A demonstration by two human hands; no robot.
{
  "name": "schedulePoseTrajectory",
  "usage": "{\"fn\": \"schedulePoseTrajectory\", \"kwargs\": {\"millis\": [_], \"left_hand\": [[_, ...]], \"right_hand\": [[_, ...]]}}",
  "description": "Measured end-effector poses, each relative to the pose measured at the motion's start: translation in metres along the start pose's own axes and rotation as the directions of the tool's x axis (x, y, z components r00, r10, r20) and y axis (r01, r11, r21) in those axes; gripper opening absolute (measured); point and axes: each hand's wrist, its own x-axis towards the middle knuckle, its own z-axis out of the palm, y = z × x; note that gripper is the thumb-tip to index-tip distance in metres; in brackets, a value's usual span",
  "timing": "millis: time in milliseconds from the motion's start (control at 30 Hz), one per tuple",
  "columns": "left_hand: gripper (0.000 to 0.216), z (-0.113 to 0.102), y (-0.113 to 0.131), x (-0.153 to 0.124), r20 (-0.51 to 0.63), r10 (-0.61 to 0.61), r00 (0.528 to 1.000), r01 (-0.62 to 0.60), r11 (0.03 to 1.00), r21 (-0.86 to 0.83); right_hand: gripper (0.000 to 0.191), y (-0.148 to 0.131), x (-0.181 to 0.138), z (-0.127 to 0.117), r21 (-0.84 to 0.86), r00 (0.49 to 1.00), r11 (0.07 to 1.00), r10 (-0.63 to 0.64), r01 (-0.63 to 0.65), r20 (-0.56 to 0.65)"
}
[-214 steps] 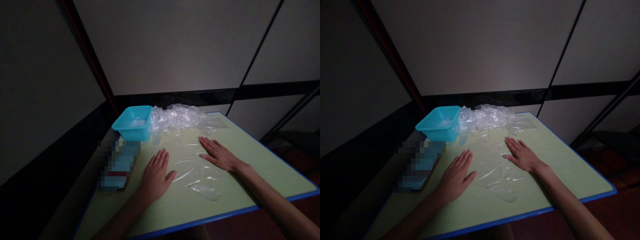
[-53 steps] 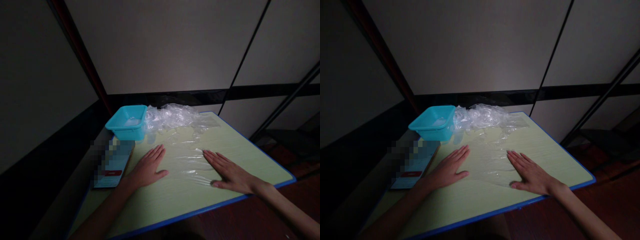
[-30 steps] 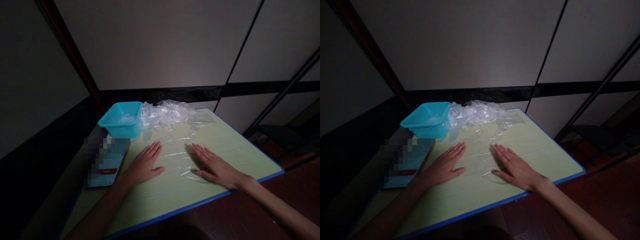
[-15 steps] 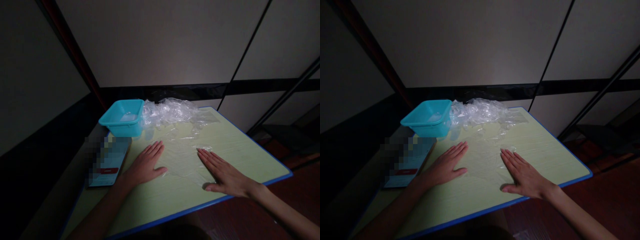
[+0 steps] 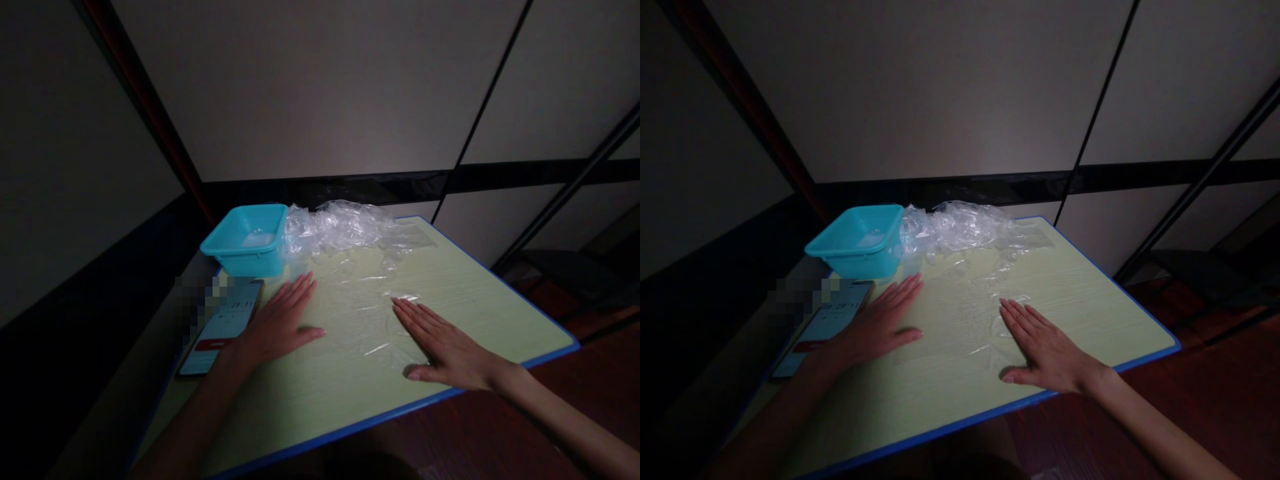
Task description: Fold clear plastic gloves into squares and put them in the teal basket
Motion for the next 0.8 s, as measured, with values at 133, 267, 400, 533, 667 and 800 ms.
{"fn": "schedulePoseTrajectory", "kwargs": {"millis": [133, 267, 400, 533, 667, 800], "left_hand": [[0.082, -0.011, 0.06, 0.032, -0.042, 0.013, 0.999, -0.013, 1.0, 0.004], [0.083, 0.001, 0.116, 0.061, -0.051, 0.07, 0.996, -0.073, 0.995, -0.062], [0.081, 0.025, 0.127, 0.066, -0.015, 0.058, 0.998, -0.059, 0.993, -0.097], [0.077, 0.032, 0.104, 0.053, 0.002, 0.066, 0.998, -0.065, 0.996, -0.069], [0.072, 0.026, 0.07, 0.032, -0.008, 0.044, 0.999, -0.044, 0.998, -0.037], [0.068, 0.023, 0.041, 0.011, -0.017, -0.012, 1.0, 0.012, 1.0, -0.009]], "right_hand": [[0.094, 0.0, 0.0, 0.001, -0.017, 1.0, 1.0, -0.009, 0.009, 0.015], [0.095, 0.001, 0.0, 0.004, -0.036, 1.0, 0.999, -0.001, 0.002, 0.023], [0.096, 0.001, 0.0, 0.004, -0.052, 1.0, 0.999, -0.01, 0.011, 0.025], [0.094, 0.001, 0.0, 0.002, -0.038, 1.0, 0.999, -0.016, 0.017, 0.014], [0.094, 0.0, 0.0, 0.0, -0.029, 1.0, 1.0, 0.004, -0.003, 0.026], [0.094, 0.001, 0.0, 0.001, -0.008, 1.0, 1.0, 0.007, -0.007, 0.023]]}}
